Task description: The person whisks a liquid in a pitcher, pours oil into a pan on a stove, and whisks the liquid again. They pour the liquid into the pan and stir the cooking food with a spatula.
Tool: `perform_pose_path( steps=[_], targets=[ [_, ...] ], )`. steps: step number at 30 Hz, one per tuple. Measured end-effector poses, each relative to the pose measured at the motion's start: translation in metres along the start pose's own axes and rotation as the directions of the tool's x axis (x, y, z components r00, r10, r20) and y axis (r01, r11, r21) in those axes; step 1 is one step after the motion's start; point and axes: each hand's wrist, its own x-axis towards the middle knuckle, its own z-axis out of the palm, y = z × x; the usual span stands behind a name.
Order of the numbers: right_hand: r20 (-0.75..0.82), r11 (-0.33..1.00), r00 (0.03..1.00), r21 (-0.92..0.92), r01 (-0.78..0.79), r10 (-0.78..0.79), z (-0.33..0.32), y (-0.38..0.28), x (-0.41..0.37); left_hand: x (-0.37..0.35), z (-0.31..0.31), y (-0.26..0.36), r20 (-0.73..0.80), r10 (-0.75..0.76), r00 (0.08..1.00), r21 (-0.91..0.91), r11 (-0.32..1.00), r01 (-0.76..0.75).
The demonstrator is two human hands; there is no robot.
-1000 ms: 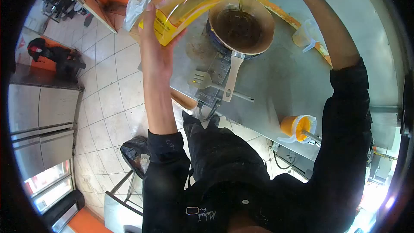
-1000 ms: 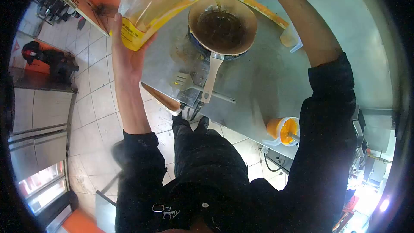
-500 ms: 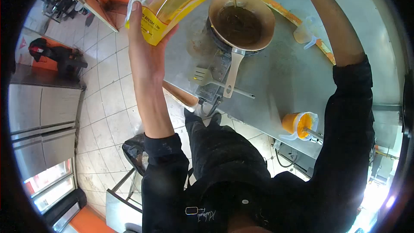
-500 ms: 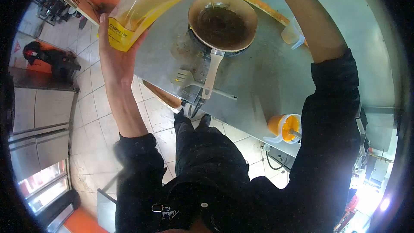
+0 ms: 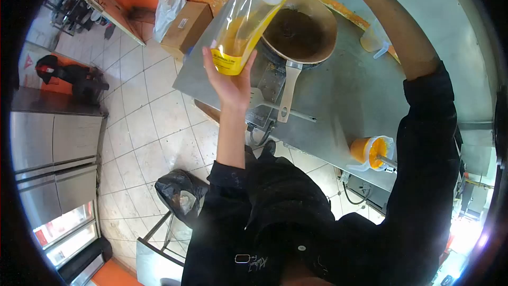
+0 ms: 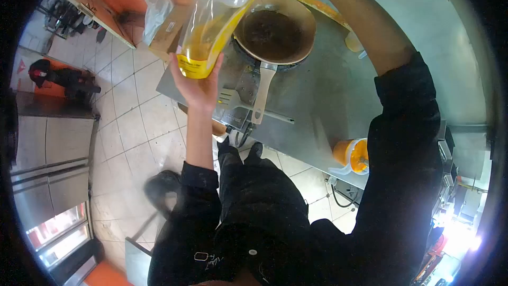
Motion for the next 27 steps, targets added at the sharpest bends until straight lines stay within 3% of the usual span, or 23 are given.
perform_pose_path(
  steps=[3, 6, 8, 9, 11, 12, 14, 16, 17, 18, 19, 20, 21, 22, 23, 25, 26, 27],
  targets=[
    [-0.062, 1.0, 0.998, 0.018, 0.016, -0.015, 0.01, -0.003, 0.005, 0.006, -0.01, -0.021, 0.0, -0.01, 1.0, -0.148, 0.989, 0.01],
    [-0.152, 0.991, 0.982, -0.09, 0.095, -0.108, 0.012, -0.007, 0.01, 0.013, -0.011, -0.034, 0.046, -0.025, 0.999, -0.213, 0.976, 0.034],
    [0.005, 0.984, 1.0, 0.178, -0.028, 0.028, 0.008, -0.009, 0.019, 0.018, -0.015, -0.04, 0.107, -0.072, 0.992, -0.245, 0.965, 0.096],
    [0.005, 0.983, 1.0, 0.182, -0.026, 0.025, 0.004, -0.019, 0.021, 0.018, -0.02, -0.041, 0.104, -0.07, 0.992, -0.243, 0.965, 0.093],
    [0.11, 0.927, 0.989, 0.35, -0.135, 0.102, -0.001, -0.039, 0.024, 0.015, -0.025, -0.034, 0.088, -0.228, 0.97, -0.112, 0.965, 0.237],
    [0.107, 0.926, 0.99, 0.356, -0.124, 0.091, 0.005, -0.039, 0.031, 0.0, -0.024, -0.032, -0.058, -0.193, 0.979, 0.029, 0.98, 0.195],
    [-0.105, 0.961, 0.955, -0.033, 0.275, -0.277, 0.022, -0.038, 0.042, -0.02, -0.063, -0.047, -0.127, -0.148, 0.981, 0.408, 0.893, 0.188],
    [-0.056, 0.952, 0.956, -0.122, 0.28, -0.288, 0.039, -0.042, 0.055, -0.053, -0.089, -0.062, -0.051, -0.155, 0.987, 0.711, 0.688, 0.145],
    [-0.002, 0.936, 0.958, -0.213, 0.28, -0.287, 0.047, -0.046, 0.062, -0.069, -0.088, -0.065, -0.088, -0.21, 0.974, 0.751, 0.628, 0.203],
    [0.148, 0.941, 0.983, -0.304, 0.149, -0.108, 0.052, -0.057, 0.071, -0.085, -0.086, -0.069, -0.129, -0.264, 0.956, 0.785, 0.561, 0.261],
    [0.146, 0.943, 0.984, -0.298, 0.146, -0.106, 0.065, -0.056, 0.076, -0.098, -0.092, -0.083, -0.047, -0.148, 0.988, 0.859, 0.498, 0.115],
    [0.12, 0.968, 0.993, -0.247, 0.046, -0.017, 0.086, -0.051, 0.08, -0.106, -0.098, -0.096, 0.052, -0.041, 0.998, 0.909, 0.415, -0.031],
    [0.102, 0.979, 0.992, -0.195, -0.055, 0.076, 0.113, -0.042, 0.081, -0.106, -0.095, -0.096, 0.052, -0.047, 0.998, 0.909, 0.416, -0.028],
    [-0.056, 0.977, 0.993, -0.18, -0.114, 0.106, 0.156, -0.026, 0.079, -0.108, -0.089, -0.094, 0.04, -0.199, 0.979, 0.926, 0.376, 0.039],
    [-0.05, 0.976, 0.993, -0.186, -0.116, 0.109, 0.188, -0.015, 0.076, -0.108, -0.084, -0.095, 0.026, -0.343, 0.939, 0.94, 0.329, 0.094],
    [-0.237, 0.993, 0.966, -0.031, -0.114, 0.104, 0.234, -0.001, 0.075, -0.099, -0.085, -0.114, 0.044, -0.366, 0.93, 0.93, 0.355, 0.096],
    [-0.24, 0.993, 0.965, -0.036, -0.115, 0.103, 0.249, -0.001, 0.079, -0.092, -0.088, -0.125, 0.059, -0.385, 0.921, 0.922, 0.374, 0.098],
    [-0.161, 0.968, 0.962, -0.081, -0.238, 0.223, 0.263, -0.004, 0.086, -0.084, -0.09, -0.134, 0.066, -0.386, 0.92, 0.923, 0.374, 0.09]
  ],
)
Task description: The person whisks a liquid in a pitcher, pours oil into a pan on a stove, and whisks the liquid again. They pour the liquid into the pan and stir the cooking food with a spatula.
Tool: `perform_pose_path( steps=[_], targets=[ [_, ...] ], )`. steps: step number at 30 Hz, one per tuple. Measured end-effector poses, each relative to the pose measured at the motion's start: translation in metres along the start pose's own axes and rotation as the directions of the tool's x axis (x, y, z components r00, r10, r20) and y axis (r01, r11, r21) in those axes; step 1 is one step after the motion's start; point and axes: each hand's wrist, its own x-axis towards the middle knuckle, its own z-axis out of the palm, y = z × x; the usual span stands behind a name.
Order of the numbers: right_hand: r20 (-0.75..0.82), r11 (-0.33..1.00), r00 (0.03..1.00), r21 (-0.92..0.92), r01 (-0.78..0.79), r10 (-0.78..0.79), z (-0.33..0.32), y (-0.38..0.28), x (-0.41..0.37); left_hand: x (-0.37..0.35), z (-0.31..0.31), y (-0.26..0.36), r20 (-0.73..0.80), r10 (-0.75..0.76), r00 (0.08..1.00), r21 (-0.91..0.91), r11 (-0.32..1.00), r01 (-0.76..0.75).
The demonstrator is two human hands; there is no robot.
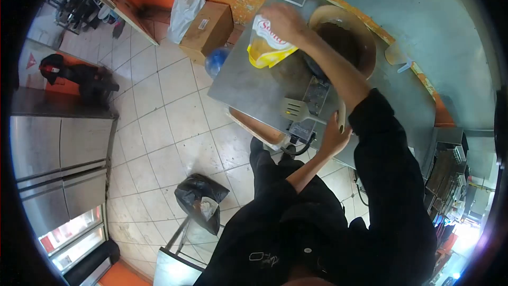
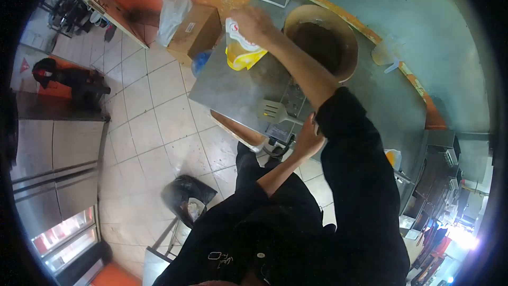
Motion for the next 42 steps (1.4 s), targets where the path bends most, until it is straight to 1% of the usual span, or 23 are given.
perform_pose_path(
  steps=[1, 2, 3, 4, 5, 6, 7, 8, 9, 12, 13, 15, 21, 25, 27, 31, 33, 35, 36, 37, 39, 41, 42],
  targets=[
    [0.088, 0.99, 0.989, -0.073, -0.117, 0.123, 0.007, -0.009, 0.003, 0.007, 0.005, -0.006, -0.021, 0.05, 0.999, -0.184, 0.982, -0.053],
    [0.085, 0.989, 0.988, -0.078, -0.125, 0.132, 0.013, -0.017, 0.005, 0.013, 0.011, -0.012, -0.049, 0.094, 0.994, -0.361, 0.926, -0.105],
    [0.132, 0.983, 0.974, -0.048, -0.178, 0.183, 0.016, -0.026, 0.007, 0.016, 0.02, -0.025, -0.265, 0.417, 0.869, -0.331, 0.808, -0.488],
    [0.179, 0.972, 0.956, -0.02, -0.233, 0.233, 0.022, -0.031, 0.011, 0.018, 0.021, -0.024, -0.238, 0.399, 0.886, -0.377, 0.803, -0.462],
    [0.122, 0.967, 0.959, -0.007, -0.255, 0.254, 0.04, -0.03, 0.012, 0.02, 0.023, -0.025, -0.22, 0.393, 0.893, -0.402, 0.798, -0.45],
    [0.122, 0.964, 0.956, -0.015, -0.266, 0.266, 0.04, -0.033, 0.015, 0.021, 0.021, -0.021, -0.105, 0.261, 0.96, -0.437, 0.855, -0.28],
    [0.158, 0.946, 0.935, 0.011, -0.323, 0.318, 0.04, -0.039, 0.016, 0.021, 0.018, -0.017, 0.002, 0.142, 0.99, -0.442, 0.888, -0.126],
    [0.197, 0.924, 0.91, 0.038, -0.38, 0.366, 0.041, -0.045, 0.018, 0.022, 0.013, -0.015, 0.079, 0.057, 0.995, -0.429, 0.903, -0.017],
    [0.165, 0.914, 0.903, 0.019, -0.404, 0.396, 0.044, -0.051, 0.025, 0.021, 0.008, -0.015, 0.121, 0.022, 0.992, -0.413, 0.91, 0.03],
    [0.153, 0.865, 0.861, 0.061, -0.498, 0.485, 0.046, -0.065, 0.036, 0.018, -0.004, -0.014, 0.189, -0.027, 0.982, -0.394, 0.914, 0.101],
    [0.154, 0.862, 0.859, 0.064, -0.502, 0.489, 0.047, -0.068, 0.04, 0.017, -0.007, -0.014, 0.205, -0.042, 0.978, -0.388, 0.914, 0.12],
    [0.17, 0.824, 0.809, -0.04, -0.565, 0.563, 0.049, -0.073, 0.048, 0.016, -0.014, -0.015, 0.235, -0.066, 0.97, -0.376, 0.914, 0.153],
    [0.267, 0.82, 0.776, -0.142, -0.555, 0.572, 0.048, -0.095, 0.045, 0.017, -0.026, -0.015, 0.295, -0.109, 0.949, -0.356, 0.909, 0.215],
    [0.268, 0.824, 0.779, -0.166, -0.542, 0.567, 0.044, -0.11, 0.043, 0.018, -0.03, -0.014, 0.34, -0.137, 0.93, -0.345, 0.902, 0.259],
    [0.342, 0.832, 0.761, -0.169, -0.528, 0.552, 0.038, -0.11, 0.042, 0.021, -0.031, -0.015, 0.359, -0.15, 0.921, -0.339, 0.899, 0.278],
    [0.3, 0.804, 0.748, -0.148, -0.576, 0.592, 0.035, -0.107, 0.034, 0.03, -0.03, -0.017, 0.424, -0.212, 0.88, -0.3, 0.884, 0.358],
    [0.128, 0.858, 0.85, -0.01, -0.513, 0.51, 0.022, -0.109, 0.025, 0.04, -0.032, -0.011, 0.469, -0.278, 0.838, -0.256, 0.865, 0.431],
    [0.125, 0.857, 0.851, 0.009, -0.515, 0.51, -0.029, -0.121, 0.014, 0.024, -0.053, 0.027, 0.361, -0.147, 0.921, -0.334, 0.901, 0.275],
    [0.045, 0.863, 0.862, -0.021, -0.505, 0.505, -0.055, -0.131, -0.002, 0.021, -0.058, 0.02, 0.27, 0.061, 0.961, -0.248, 0.969, 0.008],
    [-0.039, 0.871, 0.873, -0.056, -0.488, 0.487, -0.08, -0.138, -0.019, 0.021, -0.062, 0.016, 0.194, 0.294, 0.936, -0.144, 0.952, -0.269],
    [-0.157, 0.876, 0.865, 0.0, -0.482, 0.476, -0.126, -0.139, -0.062, 0.02, -0.077, 0.017, 0.197, 0.384, 0.902, -0.113, 0.923, -0.368],
    [-0.272, 0.877, 0.845, -0.014, -0.481, 0.46, -0.16, -0.125, -0.119, 0.018, -0.087, 0.039, 0.274, 0.284, 0.919, -0.096, 0.959, -0.268],
    [-0.296, 0.825, 0.792, -0.021, -0.564, 0.534, -0.177, -0.118, -0.152, 0.021, -0.085, 0.039, 0.299, 0.286, 0.91, -0.099, 0.958, -0.268]
  ],
)
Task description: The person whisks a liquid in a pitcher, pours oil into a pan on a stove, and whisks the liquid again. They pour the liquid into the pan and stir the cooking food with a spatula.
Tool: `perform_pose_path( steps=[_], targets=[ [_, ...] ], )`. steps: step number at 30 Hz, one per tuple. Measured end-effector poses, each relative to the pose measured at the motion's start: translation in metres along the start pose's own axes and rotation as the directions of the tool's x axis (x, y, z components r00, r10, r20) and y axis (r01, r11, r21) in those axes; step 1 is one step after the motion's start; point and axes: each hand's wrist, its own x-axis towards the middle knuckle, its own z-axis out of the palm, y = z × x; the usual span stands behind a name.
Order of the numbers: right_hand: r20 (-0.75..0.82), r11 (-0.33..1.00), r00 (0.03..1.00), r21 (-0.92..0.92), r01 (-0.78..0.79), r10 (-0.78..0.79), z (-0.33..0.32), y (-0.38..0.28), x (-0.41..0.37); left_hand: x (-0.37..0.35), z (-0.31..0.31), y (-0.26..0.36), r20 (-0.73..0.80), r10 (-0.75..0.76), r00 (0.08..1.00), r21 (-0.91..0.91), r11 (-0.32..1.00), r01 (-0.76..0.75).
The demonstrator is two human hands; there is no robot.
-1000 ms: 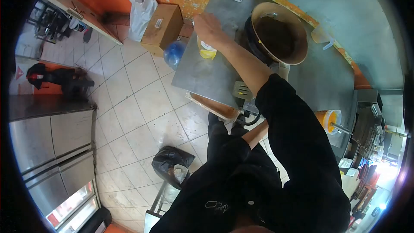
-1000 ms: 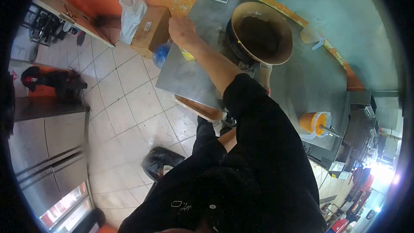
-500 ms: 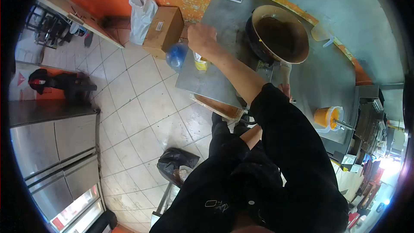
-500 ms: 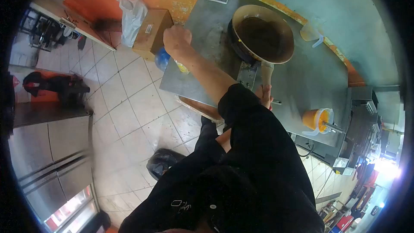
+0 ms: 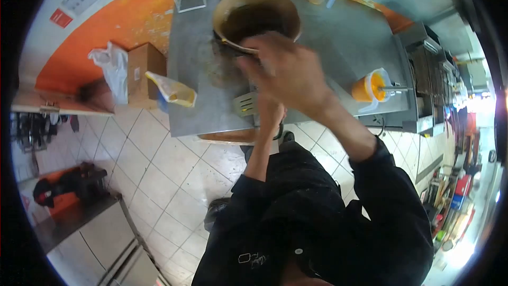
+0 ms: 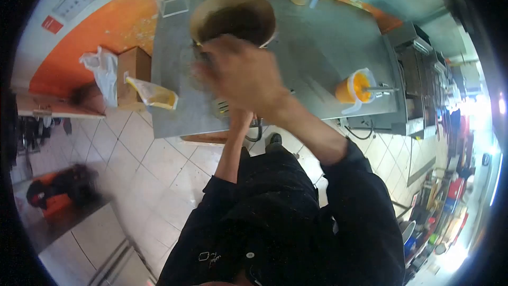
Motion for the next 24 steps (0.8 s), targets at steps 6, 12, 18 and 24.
perform_pose_path(
  steps=[6, 12, 18, 24],
  targets=[
    [-0.172, 0.76, 0.805, -0.268, -0.592, 0.567, -0.147, 0.159, -0.13, 0.006, 0.001, -0.045, -0.202, -0.238, 0.95, 0.232, 0.931, 0.283],
    [-0.11, 0.236, 0.342, -0.53, -0.814, 0.933, -0.244, 0.307, -0.311, -0.055, 0.047, 0.0, -0.508, 0.356, 0.784, 0.635, 0.77, 0.061],
    [-0.32, 0.535, 0.443, 0.65, -0.54, 0.837, -0.164, 0.428, -0.294, -0.083, 0.318, -0.057, 0.257, 0.122, 0.959, 0.374, 0.902, -0.215],
    [-0.201, 0.376, 0.506, 0.886, -0.272, 0.839, -0.162, 0.406, -0.245, -0.053, 0.409, -0.091, 0.028, 0.011, 1.0, 0.047, 0.999, -0.013]
  ],
)
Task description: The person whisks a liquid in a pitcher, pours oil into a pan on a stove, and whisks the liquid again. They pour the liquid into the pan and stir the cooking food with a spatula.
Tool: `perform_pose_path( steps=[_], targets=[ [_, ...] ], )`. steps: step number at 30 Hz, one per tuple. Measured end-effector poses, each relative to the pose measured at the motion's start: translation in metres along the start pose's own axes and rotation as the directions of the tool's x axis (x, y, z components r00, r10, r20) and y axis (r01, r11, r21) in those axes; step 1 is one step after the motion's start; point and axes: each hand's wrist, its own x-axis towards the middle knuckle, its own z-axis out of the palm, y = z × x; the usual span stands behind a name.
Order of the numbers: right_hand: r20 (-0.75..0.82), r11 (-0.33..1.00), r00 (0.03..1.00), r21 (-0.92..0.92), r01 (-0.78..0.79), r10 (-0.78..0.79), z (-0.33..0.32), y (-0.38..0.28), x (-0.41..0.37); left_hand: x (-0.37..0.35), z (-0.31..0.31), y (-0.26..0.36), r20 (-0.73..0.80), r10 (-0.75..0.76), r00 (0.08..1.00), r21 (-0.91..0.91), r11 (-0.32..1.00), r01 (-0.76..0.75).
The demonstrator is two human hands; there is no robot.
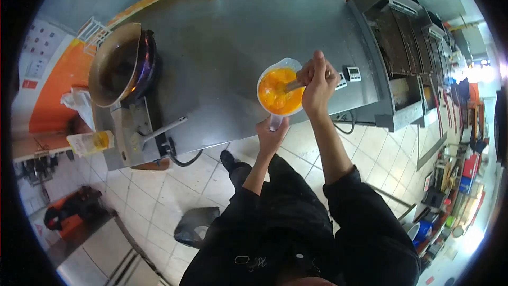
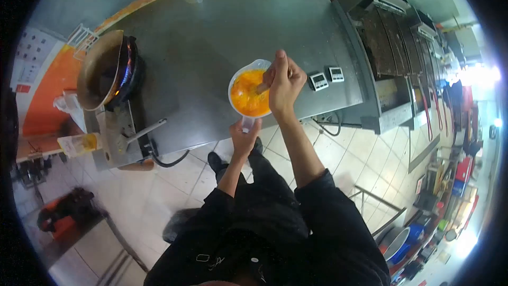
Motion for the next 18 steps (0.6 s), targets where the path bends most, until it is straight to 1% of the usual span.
perform_pose_path(
  steps=[1, 2, 4, 5, 6, 7, 8, 9, 10, 11, 12, 13, 14, 15, 16, 17, 18],
  targets=[
    [0.071, 0.996, 0.995, 0.053, 0.071, -0.074, -0.003, 0.006, -0.001, 0.0, 0.001, -0.019, -0.081, -0.005, 0.997, 0.024, 1.0, 0.007],
    [0.096, 0.997, 0.993, 0.042, 0.061, -0.065, -0.006, 0.011, 0.0, -0.006, 0.004, -0.037, -0.166, -0.017, 0.986, 0.042, 0.999, 0.024],
    [0.327, 0.996, 0.942, 0.029, -0.089, 0.075, -0.01, 0.013, -0.004, -0.002, -0.001, -0.031, -0.182, -0.024, 0.983, 0.016, 0.999, 0.027],
    [0.296, 0.999, 0.954, -0.009, -0.041, 0.042, -0.013, 0.004, -0.004, 0.002, -0.002, -0.024, -0.183, -0.011, 0.983, 0.001, 1.0, 0.011],
    [0.304, 0.999, 0.951, -0.011, -0.053, 0.054, -0.017, -0.01, -0.003, -0.002, -0.004, -0.018, -0.193, -0.02, 0.981, 0.005, 1.0, 0.021],
    [0.313, 0.981, 0.95, 0.189, -0.044, -0.018, -0.023, -0.024, 0.002, -0.005, -0.007, -0.01, -0.194, 0.006, 0.981, -0.023, 1.0, -0.011],
    [0.303, 0.922, 0.948, 0.385, -0.033, -0.093, -0.026, -0.035, 0.003, -0.007, -0.01, -0.003, -0.192, 0.038, 0.981, -0.048, 0.998, -0.048],
    [0.281, 0.93, 0.947, 0.364, 0.047, -0.158, -0.029, -0.043, -0.006, -0.012, -0.014, 0.004, -0.187, 0.04, 0.982, -0.035, 0.998, -0.047],
    [0.267, 0.926, 0.95, 0.373, 0.051, -0.16, -0.032, -0.044, -0.018, -0.018, -0.016, 0.013, -0.187, 0.052, 0.981, -0.042, 0.997, -0.061],
    [0.296, 0.977, 0.937, 0.157, 0.142, -0.184, -0.033, -0.042, -0.033, -0.022, -0.017, 0.024, -0.188, 0.069, 0.98, -0.054, 0.995, -0.08],
    [0.328, 0.971, 0.924, -0.07, 0.229, -0.194, -0.032, -0.045, -0.048, -0.027, -0.019, 0.036, -0.177, 0.077, 0.981, -0.051, 0.995, -0.087],
    [0.195, 0.88, 0.928, -0.305, 0.365, -0.317, -0.021, -0.075, -0.06, -0.035, -0.024, 0.048, -0.155, 0.033, 0.987, -0.085, 0.995, -0.046],
    [0.181, 0.958, 0.979, 0.282, 0.041, -0.095, -0.029, -0.093, -0.059, -0.044, -0.031, 0.06, -0.131, -0.007, 0.991, -0.113, 0.994, -0.008],
    [0.225, 0.903, 0.962, 0.428, 0.042, -0.152, -0.042, -0.1, -0.061, -0.051, -0.034, 0.07, -0.143, 0.064, 0.988, -0.146, 0.986, -0.085],
    [0.257, 0.83, 0.944, 0.557, 0.03, -0.207, -0.052, -0.105, -0.071, -0.056, -0.039, 0.074, -0.128, 0.07, 0.989, -0.143, 0.986, -0.089],
    [0.199, 0.923, 0.975, 0.385, 0.019, -0.103, -0.051, -0.1, -0.091, -0.064, -0.045, 0.075, -0.158, 0.126, 0.979, -0.042, 0.99, -0.134],
    [0.117, 0.98, 0.993, 0.198, -0.024, 0.001, -0.046, -0.099, -0.115, -0.078, -0.049, 0.076, -0.176, 0.176, 0.969, 0.06, 0.984, -0.168]
  ],
)
